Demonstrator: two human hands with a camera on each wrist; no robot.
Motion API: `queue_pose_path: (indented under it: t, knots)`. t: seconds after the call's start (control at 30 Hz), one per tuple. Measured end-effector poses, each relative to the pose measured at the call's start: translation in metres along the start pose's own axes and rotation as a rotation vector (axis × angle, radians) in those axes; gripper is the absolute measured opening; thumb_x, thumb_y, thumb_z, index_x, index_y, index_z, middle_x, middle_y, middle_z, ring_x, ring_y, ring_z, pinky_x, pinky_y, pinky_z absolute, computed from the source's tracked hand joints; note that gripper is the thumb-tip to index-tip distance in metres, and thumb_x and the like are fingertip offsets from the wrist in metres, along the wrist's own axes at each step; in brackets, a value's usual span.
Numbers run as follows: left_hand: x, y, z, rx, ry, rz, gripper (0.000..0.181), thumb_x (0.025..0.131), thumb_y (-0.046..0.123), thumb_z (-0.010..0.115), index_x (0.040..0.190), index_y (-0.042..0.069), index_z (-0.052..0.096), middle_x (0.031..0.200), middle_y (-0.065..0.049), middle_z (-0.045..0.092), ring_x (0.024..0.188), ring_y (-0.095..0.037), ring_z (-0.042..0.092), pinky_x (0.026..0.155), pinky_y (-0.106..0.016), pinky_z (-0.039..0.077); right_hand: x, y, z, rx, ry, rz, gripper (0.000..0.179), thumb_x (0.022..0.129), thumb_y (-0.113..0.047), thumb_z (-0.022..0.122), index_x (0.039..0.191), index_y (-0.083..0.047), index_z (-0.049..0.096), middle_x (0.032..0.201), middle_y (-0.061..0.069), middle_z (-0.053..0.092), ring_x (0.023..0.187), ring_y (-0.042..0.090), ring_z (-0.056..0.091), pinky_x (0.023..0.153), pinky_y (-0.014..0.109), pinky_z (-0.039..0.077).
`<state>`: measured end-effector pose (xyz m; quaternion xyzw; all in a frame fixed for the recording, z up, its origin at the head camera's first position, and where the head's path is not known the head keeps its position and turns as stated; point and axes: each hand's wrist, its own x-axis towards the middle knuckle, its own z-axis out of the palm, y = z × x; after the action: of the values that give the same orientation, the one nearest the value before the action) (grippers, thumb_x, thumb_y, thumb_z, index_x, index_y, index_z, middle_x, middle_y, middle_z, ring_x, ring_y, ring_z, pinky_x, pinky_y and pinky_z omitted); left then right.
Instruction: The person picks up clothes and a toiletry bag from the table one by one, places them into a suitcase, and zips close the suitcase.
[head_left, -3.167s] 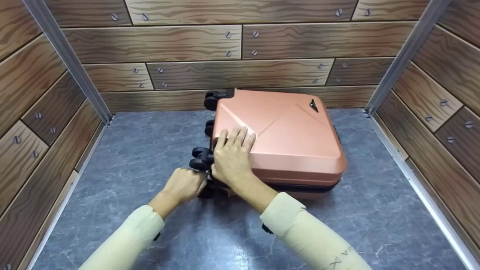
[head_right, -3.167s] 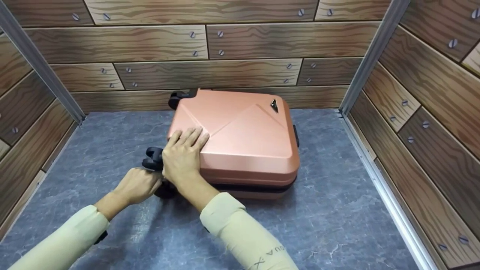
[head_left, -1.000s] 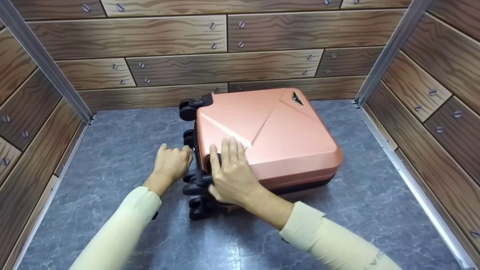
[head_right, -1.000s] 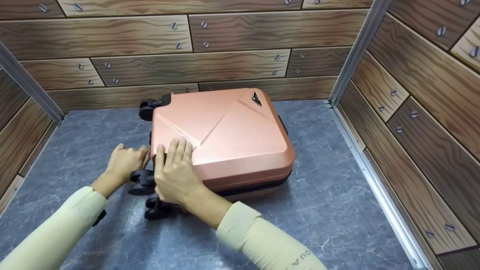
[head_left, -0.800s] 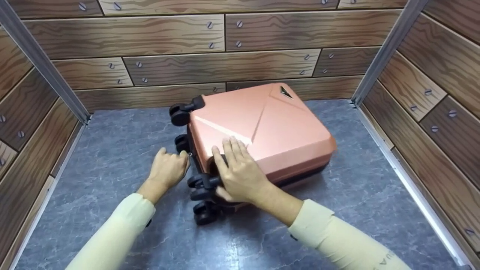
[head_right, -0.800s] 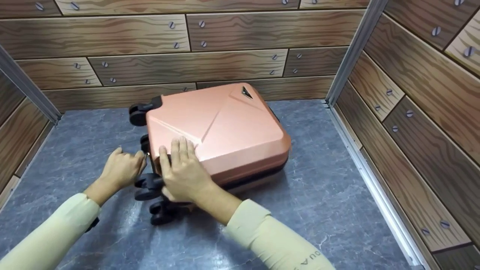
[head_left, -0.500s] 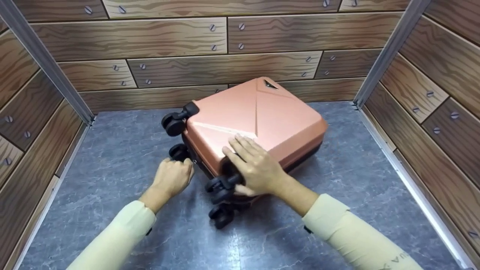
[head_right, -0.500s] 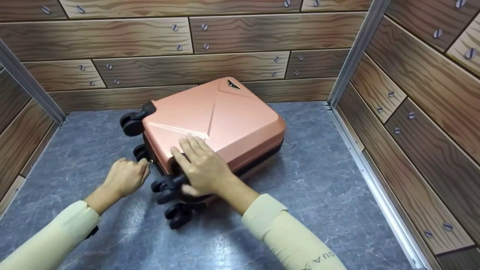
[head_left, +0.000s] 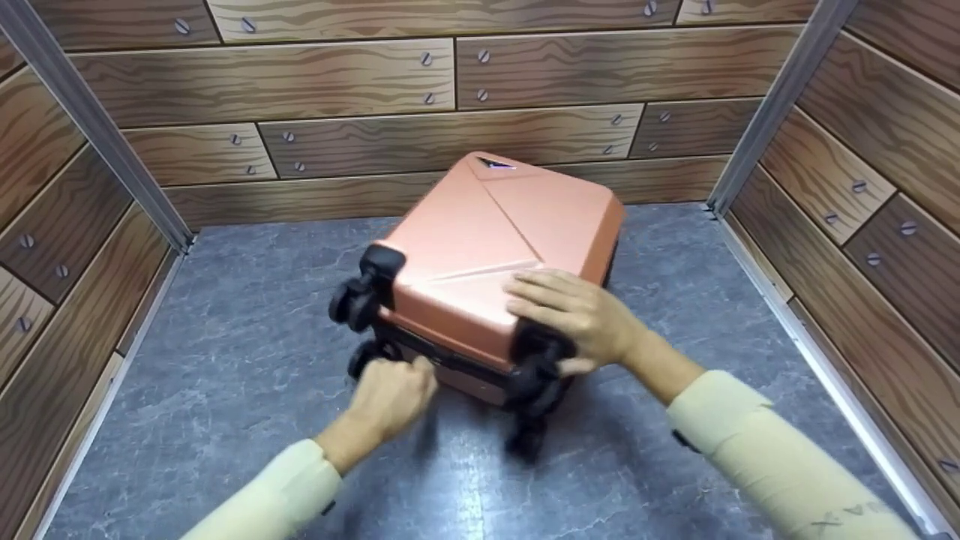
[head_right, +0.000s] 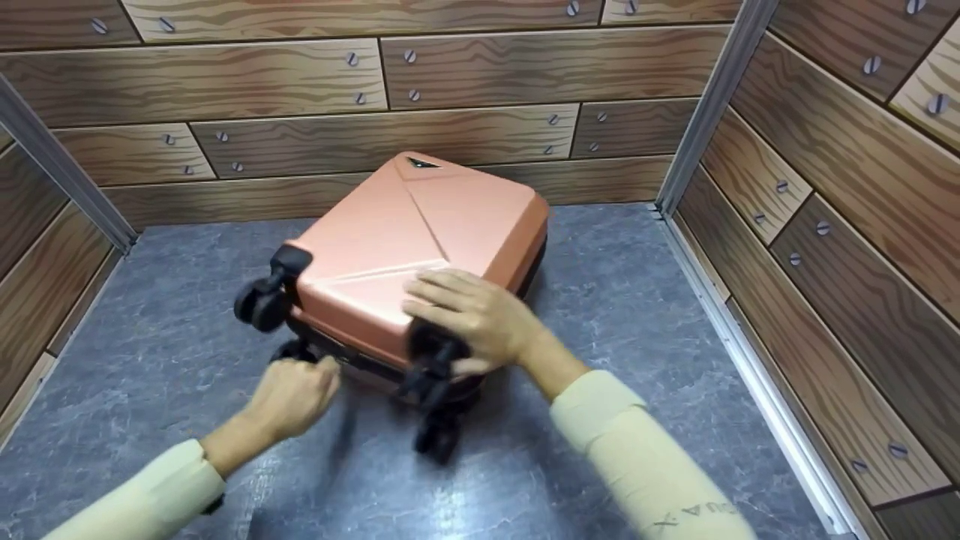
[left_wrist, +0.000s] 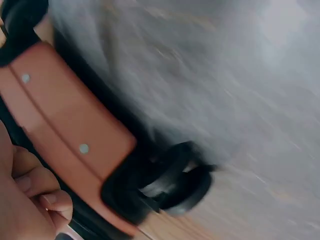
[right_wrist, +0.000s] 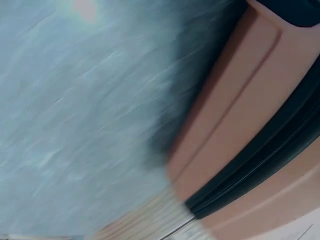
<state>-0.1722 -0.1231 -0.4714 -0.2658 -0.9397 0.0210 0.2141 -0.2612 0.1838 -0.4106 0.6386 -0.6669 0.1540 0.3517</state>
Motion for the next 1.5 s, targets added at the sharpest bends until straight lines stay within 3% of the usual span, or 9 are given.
queue_pose_path:
  t: [0.13, 0.23, 0.3, 0.53, 0.77, 1.27, 1.5]
  knots:
    - [0.005, 0.023, 0.004, -0.006, 0.129, 0.023, 0.027, 0.093, 0.024, 0.062, 0.070, 0.016, 0.050, 0.045, 0.008, 0.040, 0.036, -0.012, 0.042, 0.035, -0.029, 0.033, -0.023, 0.006, -0.012, 0.027, 0.058, 0.044, 0.078, 0.096, -0.064, 0.039, 0.130, 0.003, 0.062, 0.133, 0.029, 0.059, 0.123, 0.047, 0.057, 0.101, 0.061, 0.044]
    - [0.006, 0.030, 0.008, 0.005, 0.215, 0.019, 0.028, 0.090, 0.024, 0.066, 0.069, 0.018, 0.049, 0.044, 0.006, 0.044, 0.035, -0.013, 0.044, 0.035, -0.030, 0.031, -0.036, 0.005, -0.013, 0.023, 0.101, 0.093, 0.076, 0.094, -0.061, 0.043, 0.128, 0.005, 0.062, 0.132, 0.031, 0.059, 0.122, 0.049, 0.056, 0.104, 0.061, 0.042]
    - [0.007, 0.032, 0.010, 0.009, 0.236, 0.014, 0.028, 0.090, 0.025, 0.065, 0.068, 0.018, 0.048, 0.044, 0.006, 0.045, 0.035, -0.014, 0.045, 0.035, -0.030, 0.030, -0.041, 0.003, -0.011, 0.021, 0.140, 0.126, 0.074, 0.093, -0.058, 0.046, 0.126, 0.006, 0.063, 0.131, 0.031, 0.059, 0.121, 0.049, 0.056, 0.106, 0.060, 0.040]
    - [0.012, 0.029, 0.012, -0.033, 0.207, 0.017, 0.028, 0.094, 0.024, 0.060, 0.069, 0.017, 0.049, 0.046, 0.006, 0.045, 0.037, -0.013, 0.046, 0.035, -0.029, 0.034, -0.045, -0.002, -0.004, 0.004, 0.258, 0.201, 0.069, 0.089, -0.054, 0.049, 0.121, 0.005, 0.066, 0.127, 0.031, 0.062, 0.120, 0.047, 0.058, 0.109, 0.055, 0.039]
    - [0.010, 0.030, 0.013, -0.006, 0.272, 0.027, 0.030, 0.089, 0.026, 0.065, 0.067, 0.018, 0.046, 0.044, 0.005, 0.047, 0.036, -0.015, 0.051, 0.033, -0.032, 0.035, -0.043, -0.005, 0.000, 0.003, 0.302, 0.197, 0.079, 0.094, -0.065, 0.043, 0.118, 0.007, 0.066, 0.125, 0.032, 0.063, 0.118, 0.047, 0.059, 0.108, 0.055, 0.041]
    - [0.004, 0.016, 0.014, 0.030, 0.320, 0.034, 0.028, 0.086, 0.025, 0.066, 0.068, 0.016, 0.047, 0.045, 0.004, 0.046, 0.037, -0.017, 0.049, 0.034, -0.034, 0.035, -0.040, -0.006, 0.006, -0.003, 0.317, 0.183, 0.080, 0.095, -0.066, 0.040, 0.118, 0.006, 0.066, 0.123, 0.032, 0.063, 0.117, 0.048, 0.060, 0.106, 0.056, 0.042]
    - [0.003, 0.013, 0.015, 0.025, 0.310, 0.040, 0.026, 0.090, 0.025, 0.060, 0.069, 0.015, 0.049, 0.045, 0.003, 0.048, 0.037, -0.018, 0.051, 0.034, -0.035, 0.036, -0.038, -0.005, 0.006, 0.014, 0.318, 0.182, 0.081, 0.095, -0.067, 0.039, 0.118, 0.007, 0.066, 0.123, 0.032, 0.063, 0.116, 0.048, 0.060, 0.103, 0.058, 0.043]
